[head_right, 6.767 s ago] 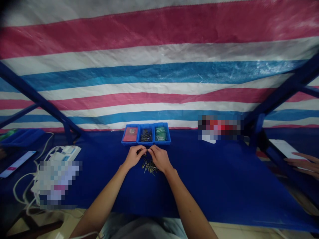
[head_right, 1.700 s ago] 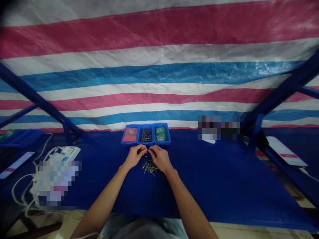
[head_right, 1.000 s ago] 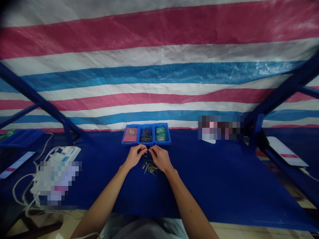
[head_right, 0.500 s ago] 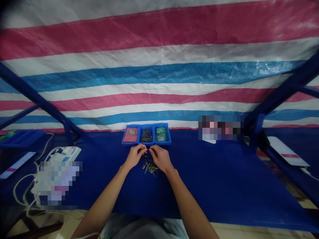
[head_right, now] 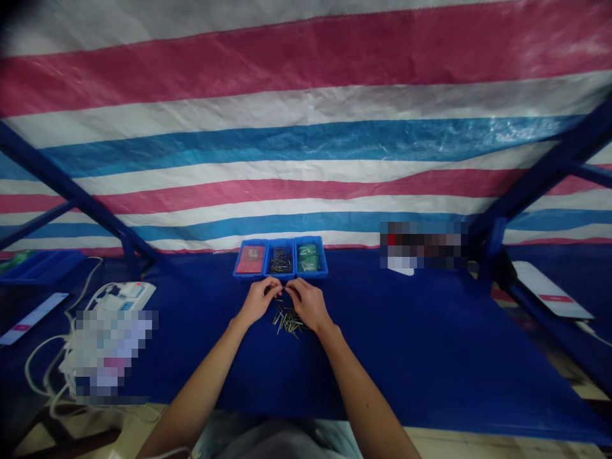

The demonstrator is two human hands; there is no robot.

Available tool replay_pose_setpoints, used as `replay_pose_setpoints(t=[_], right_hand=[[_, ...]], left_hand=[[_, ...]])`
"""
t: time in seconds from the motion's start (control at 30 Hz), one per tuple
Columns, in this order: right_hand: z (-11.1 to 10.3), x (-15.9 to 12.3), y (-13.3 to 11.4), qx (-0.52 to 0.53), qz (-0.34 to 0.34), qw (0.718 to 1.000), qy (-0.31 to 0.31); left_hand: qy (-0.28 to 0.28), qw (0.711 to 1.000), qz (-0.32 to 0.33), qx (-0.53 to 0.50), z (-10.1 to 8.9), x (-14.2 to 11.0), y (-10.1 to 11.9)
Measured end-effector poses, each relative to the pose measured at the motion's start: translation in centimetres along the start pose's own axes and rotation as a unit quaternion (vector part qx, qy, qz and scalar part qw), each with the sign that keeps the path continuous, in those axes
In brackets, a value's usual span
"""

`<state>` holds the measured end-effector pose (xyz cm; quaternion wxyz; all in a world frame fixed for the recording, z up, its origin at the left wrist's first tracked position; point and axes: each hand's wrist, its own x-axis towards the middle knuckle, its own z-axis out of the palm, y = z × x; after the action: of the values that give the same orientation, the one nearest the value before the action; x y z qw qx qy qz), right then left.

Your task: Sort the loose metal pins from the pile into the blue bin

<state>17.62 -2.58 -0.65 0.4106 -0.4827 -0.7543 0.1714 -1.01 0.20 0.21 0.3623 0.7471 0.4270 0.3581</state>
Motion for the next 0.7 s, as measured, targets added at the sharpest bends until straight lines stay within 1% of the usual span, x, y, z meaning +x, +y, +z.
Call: replay_pose_setpoints(t=[0.23, 0.7], right_hand=[[-0.12, -0.02, -0.05, -0.007, 0.005, 1.000, 0.001], [-0.10, -0.05, -0.03, -0.015, 0.008, 1.000, -0.002]], left_hand=[[0.001, 1.000, 0.001, 0.007, -0.06, -0.01, 0.27], [-0.003, 1.000, 0.006, 0.012, 0.03, 0.04, 0.14]])
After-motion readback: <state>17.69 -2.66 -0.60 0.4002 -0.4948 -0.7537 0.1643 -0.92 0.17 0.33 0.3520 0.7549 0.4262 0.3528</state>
